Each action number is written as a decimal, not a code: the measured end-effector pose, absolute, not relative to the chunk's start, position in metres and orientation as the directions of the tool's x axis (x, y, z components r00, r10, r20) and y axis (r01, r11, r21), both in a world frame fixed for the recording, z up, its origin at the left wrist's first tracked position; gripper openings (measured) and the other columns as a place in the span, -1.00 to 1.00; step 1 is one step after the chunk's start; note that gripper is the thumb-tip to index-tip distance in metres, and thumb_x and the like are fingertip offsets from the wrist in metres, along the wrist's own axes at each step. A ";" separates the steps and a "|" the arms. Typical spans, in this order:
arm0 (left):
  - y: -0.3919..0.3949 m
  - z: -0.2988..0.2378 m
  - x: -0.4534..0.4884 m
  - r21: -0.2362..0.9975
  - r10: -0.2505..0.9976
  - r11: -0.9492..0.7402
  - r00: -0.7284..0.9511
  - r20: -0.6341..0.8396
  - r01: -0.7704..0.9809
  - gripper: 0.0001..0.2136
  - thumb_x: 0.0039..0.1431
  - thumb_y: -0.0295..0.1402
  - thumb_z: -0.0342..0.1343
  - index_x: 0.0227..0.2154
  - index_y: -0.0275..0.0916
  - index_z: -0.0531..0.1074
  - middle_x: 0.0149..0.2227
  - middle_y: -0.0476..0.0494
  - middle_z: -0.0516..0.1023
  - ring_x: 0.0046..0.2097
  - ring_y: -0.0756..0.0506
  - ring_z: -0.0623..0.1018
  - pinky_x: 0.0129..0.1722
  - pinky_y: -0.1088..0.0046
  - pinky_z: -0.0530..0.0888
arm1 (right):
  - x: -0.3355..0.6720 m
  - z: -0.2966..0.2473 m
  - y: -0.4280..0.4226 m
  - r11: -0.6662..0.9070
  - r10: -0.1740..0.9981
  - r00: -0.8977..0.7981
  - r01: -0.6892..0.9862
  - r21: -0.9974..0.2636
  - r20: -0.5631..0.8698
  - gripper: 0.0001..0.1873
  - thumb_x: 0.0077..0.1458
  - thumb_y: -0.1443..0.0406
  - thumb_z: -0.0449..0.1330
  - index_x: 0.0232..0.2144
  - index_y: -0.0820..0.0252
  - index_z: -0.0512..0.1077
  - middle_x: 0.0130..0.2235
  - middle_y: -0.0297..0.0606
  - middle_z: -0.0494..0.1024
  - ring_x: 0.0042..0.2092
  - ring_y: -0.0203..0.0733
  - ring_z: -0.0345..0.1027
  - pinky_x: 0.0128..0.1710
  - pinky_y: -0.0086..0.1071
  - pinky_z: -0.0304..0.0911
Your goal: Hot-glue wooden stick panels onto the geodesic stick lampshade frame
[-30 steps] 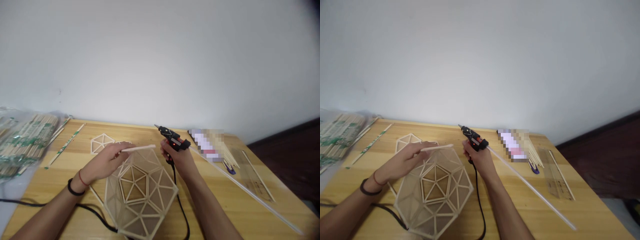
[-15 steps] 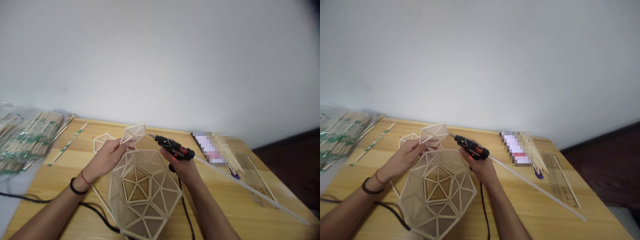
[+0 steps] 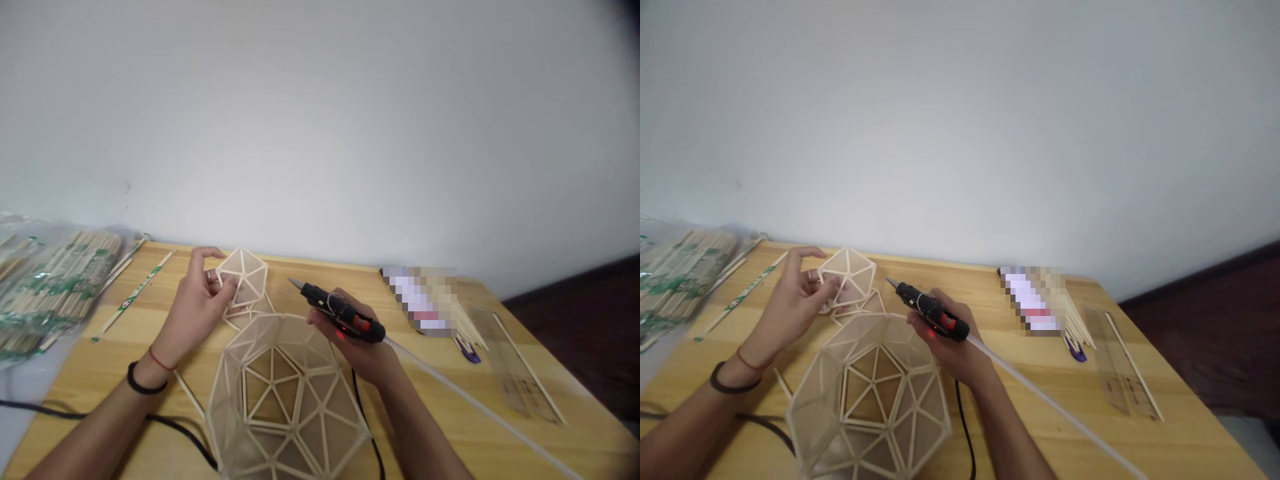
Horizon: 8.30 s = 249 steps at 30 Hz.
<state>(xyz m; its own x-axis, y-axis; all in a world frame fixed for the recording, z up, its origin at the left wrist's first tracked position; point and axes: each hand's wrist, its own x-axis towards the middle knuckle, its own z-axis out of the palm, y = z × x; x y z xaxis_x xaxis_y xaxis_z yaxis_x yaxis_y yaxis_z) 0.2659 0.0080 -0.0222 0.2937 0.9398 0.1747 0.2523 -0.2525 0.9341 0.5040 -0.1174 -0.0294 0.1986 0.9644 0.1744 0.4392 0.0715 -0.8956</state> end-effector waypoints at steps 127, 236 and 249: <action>-0.001 -0.018 0.273 0.779 0.408 -0.590 0.911 0.059 0.214 -0.69 0.35 -0.33 0.14 -0.54 -0.27 0.46 -0.44 0.01 0.47 -0.37 0.03 0.42 -0.34 0.53 0.31 | 0.517 -0.040 -0.117 -0.063 0.995 0.092 0.164 -0.985 -0.048 -0.72 -0.02 0.10 0.40 -0.37 0.18 0.53 -0.44 -0.36 0.39 -0.36 -0.23 0.20 -0.34 -0.35 0.17; -0.002 -0.015 0.273 0.791 0.421 -0.564 0.907 0.029 0.236 -0.67 0.34 -0.32 0.14 -0.57 -0.27 0.39 -0.51 0.06 0.36 -0.41 0.04 0.34 -0.37 0.51 0.25 | 0.517 -0.039 -0.116 -0.179 0.983 -0.007 0.201 -0.963 -0.184 -0.76 -0.07 0.14 0.34 -0.44 0.19 0.50 -0.49 -0.39 0.33 -0.42 -0.28 0.09 -0.37 -0.37 0.11; -0.002 -0.015 0.273 0.785 0.418 -0.572 0.908 0.027 0.240 -0.67 0.34 -0.33 0.13 -0.57 -0.28 0.42 -0.50 0.04 0.40 -0.40 0.03 0.37 -0.35 0.51 0.27 | 0.517 -0.035 -0.116 -0.171 0.984 -0.017 0.169 -0.971 -0.176 -0.70 -0.09 0.10 0.40 -0.38 0.20 0.55 -0.48 -0.38 0.38 -0.41 -0.27 0.14 -0.36 -0.36 0.15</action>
